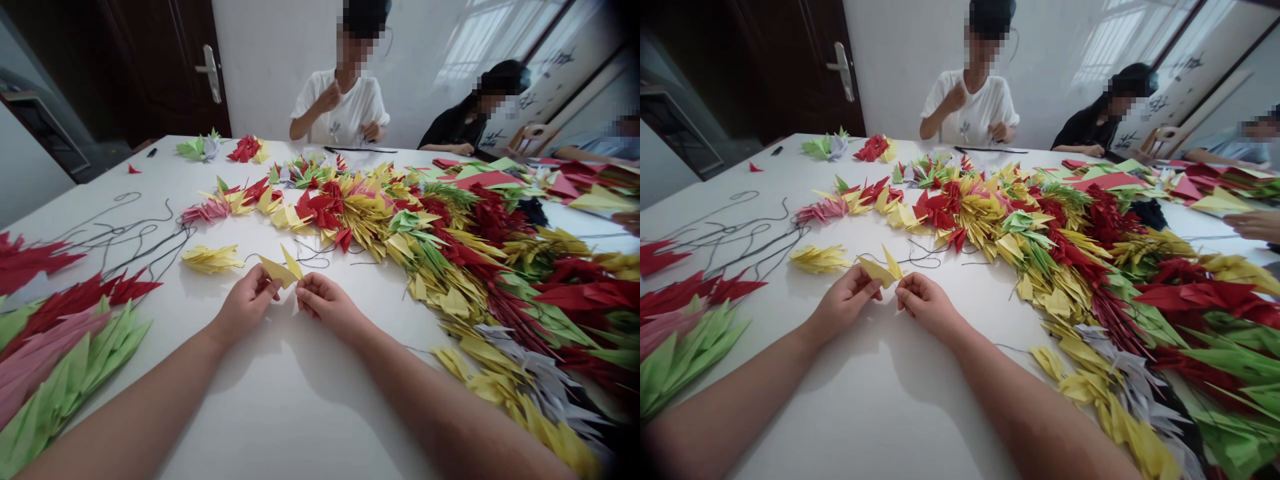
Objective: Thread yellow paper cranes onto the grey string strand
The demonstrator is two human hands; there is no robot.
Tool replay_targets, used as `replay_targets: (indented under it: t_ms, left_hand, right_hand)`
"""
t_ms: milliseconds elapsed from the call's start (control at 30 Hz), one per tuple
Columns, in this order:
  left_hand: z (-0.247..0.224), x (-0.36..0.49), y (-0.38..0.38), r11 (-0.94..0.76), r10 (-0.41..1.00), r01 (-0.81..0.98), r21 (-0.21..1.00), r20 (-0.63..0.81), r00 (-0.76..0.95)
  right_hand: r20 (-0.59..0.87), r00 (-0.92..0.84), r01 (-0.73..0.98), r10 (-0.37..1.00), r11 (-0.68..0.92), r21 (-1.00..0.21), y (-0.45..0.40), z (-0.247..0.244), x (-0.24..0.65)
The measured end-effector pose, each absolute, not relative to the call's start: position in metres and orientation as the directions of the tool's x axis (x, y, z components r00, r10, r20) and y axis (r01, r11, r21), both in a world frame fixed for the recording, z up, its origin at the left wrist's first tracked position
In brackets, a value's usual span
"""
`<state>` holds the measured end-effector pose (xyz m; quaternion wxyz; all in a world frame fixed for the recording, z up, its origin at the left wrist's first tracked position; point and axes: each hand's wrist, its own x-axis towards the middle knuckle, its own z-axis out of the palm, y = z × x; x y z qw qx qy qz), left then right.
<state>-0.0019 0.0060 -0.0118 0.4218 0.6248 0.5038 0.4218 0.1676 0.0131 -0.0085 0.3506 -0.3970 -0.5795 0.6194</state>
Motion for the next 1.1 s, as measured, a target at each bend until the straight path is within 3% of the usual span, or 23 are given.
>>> replay_targets:
  t_ms: [1100]
  left_hand:
    - [-0.0182, -0.0026, 0.0083, -0.115, 0.981, 0.268, 0.956, 0.066, 0.185]
  right_hand:
    - [-0.088, -0.486, 0.049, 0.870, -0.073, -0.996, 0.0138, -0.0121, 0.1676]
